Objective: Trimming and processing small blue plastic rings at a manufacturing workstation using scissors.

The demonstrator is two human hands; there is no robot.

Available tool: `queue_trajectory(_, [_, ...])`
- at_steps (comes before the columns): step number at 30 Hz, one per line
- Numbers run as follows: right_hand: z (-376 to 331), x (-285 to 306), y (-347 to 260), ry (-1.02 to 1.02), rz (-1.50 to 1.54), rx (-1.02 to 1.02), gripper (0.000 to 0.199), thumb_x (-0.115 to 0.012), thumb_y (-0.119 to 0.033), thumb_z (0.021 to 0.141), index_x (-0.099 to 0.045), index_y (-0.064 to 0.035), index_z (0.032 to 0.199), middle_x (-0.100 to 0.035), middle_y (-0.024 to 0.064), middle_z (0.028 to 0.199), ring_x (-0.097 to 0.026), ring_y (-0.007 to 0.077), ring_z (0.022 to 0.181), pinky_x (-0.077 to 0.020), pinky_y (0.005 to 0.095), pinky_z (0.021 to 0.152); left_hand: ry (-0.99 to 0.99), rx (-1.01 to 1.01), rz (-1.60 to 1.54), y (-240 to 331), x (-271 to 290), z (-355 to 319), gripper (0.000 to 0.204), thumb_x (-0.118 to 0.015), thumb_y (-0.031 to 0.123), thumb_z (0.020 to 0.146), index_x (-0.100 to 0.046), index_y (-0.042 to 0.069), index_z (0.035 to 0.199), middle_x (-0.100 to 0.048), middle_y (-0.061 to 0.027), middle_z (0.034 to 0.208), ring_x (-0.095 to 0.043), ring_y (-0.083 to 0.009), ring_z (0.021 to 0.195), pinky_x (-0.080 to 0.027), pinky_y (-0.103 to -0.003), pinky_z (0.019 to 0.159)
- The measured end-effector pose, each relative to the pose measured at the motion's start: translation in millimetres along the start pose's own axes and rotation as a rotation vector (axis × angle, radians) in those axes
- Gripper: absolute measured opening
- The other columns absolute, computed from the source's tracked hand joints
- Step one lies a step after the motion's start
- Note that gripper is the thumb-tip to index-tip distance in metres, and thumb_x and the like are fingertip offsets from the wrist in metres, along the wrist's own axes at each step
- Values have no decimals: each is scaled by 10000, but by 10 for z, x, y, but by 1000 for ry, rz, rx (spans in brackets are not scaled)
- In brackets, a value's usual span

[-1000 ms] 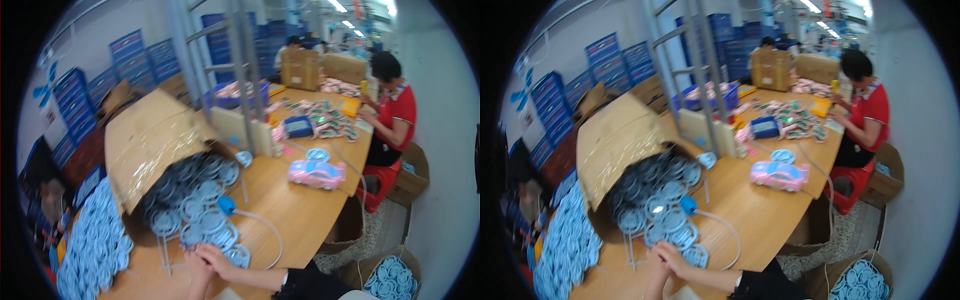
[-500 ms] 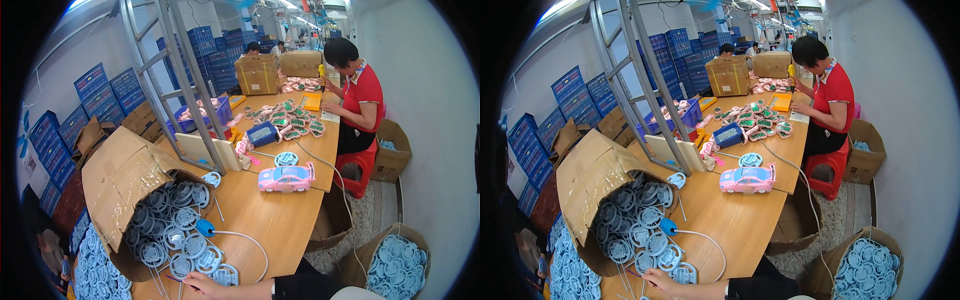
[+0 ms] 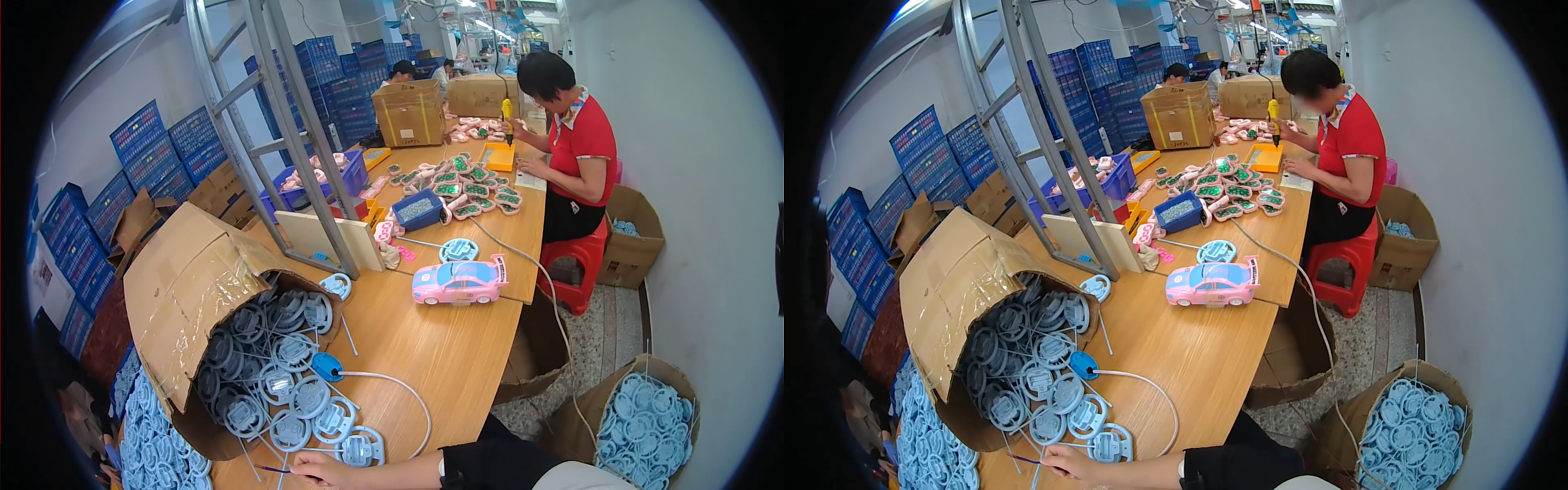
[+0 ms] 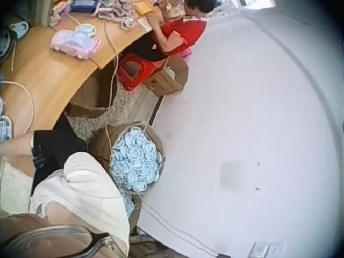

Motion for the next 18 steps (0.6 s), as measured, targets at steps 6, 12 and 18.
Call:
queue_trajectory(6, [23, -67, -9, 33, -71, -51, 266, -536, -303, 791, -404, -97, 687, -350, -48, 475, -274, 22, 361, -171, 175, 317, -26, 28, -317, 130, -68, 138, 457, -477, 309, 783, -381, 38, 1139, -420, -185, 1127, -409, -267, 1064, -365, -348, 860])
queue_trajectory(12, [22, -5, 51, 64, -117, 5, 271, -547, -300, 783, -408, -94, 674, -343, -45, 466, -289, 25, 360, -176, 181, 319, -92, 69, -630, 398, -233, 298, 450, -488, 318, 773, -401, 46, 1121, -444, -156, 1109, -427, -253, 1045, -377, -354, 846])
queue_trajectory(18, [49, 59, 129, 25, -99, 6, 252, -554, -287, 773, -432, -84, 687, -348, -37, 471, -303, 33, 367, -189, 193, 325, -241, 141, -942, 844, -646, 509, 444, -500, 327, 763, -422, 54, 1104, -469, -128, 1091, -445, -240, 1026, -388, -360, 833])
Point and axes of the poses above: each hand's wrist, its own z-axis towards the middle knuckle, its own x-axis out of the back of the hand, y = z × x, the point moved 1 cm from there along z, towards the middle knuckle
